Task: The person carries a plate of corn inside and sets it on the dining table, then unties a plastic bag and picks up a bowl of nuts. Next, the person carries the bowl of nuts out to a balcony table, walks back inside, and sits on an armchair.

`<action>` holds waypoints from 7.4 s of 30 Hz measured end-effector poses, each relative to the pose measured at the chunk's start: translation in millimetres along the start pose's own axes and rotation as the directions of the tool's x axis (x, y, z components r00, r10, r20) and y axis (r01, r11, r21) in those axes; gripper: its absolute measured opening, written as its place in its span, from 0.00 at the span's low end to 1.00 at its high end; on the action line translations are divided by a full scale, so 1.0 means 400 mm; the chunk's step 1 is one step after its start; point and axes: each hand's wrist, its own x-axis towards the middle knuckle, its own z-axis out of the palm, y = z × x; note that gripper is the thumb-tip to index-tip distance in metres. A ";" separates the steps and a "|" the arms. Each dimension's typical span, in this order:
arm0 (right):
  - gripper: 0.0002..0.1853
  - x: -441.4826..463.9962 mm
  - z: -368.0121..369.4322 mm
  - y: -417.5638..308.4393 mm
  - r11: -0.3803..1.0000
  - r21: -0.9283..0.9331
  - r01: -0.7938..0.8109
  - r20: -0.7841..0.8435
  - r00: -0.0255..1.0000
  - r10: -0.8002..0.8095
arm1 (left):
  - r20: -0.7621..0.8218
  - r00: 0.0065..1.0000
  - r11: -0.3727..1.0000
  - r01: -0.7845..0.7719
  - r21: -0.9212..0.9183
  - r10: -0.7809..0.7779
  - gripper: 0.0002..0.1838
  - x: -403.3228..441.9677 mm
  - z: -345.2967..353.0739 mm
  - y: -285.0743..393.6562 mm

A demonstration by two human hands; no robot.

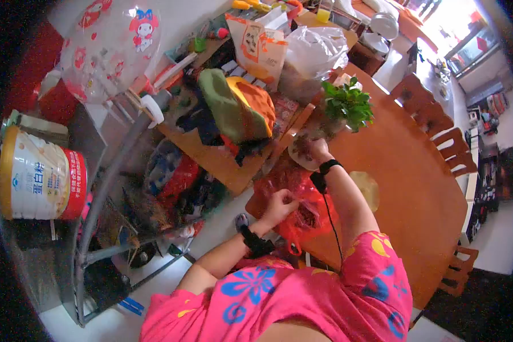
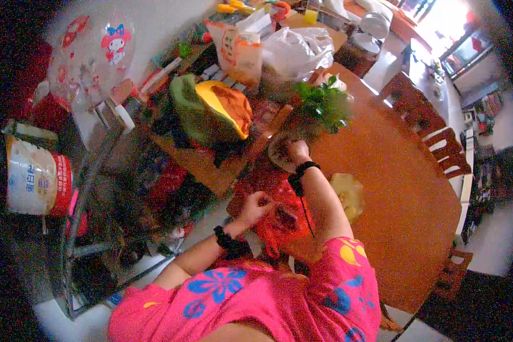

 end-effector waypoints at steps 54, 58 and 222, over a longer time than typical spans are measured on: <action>0.13 -0.639 -0.205 0.272 0.980 -0.077 0.183 -0.263 0.945 -0.197 | 0.442 0.888 0.585 -0.428 0.688 0.130 0.11 -0.130 -0.013 0.089; 0.12 -0.750 -0.262 0.083 0.978 0.063 0.198 -0.177 0.967 -0.184 | 0.395 0.896 0.842 -0.364 0.397 0.201 0.06 -0.038 -0.114 0.279; 0.07 -0.647 -0.022 -0.039 0.403 -0.808 0.429 -0.224 0.408 -0.885 | 0.089 0.820 0.764 -0.561 0.319 0.565 0.03 0.032 -0.057 0.225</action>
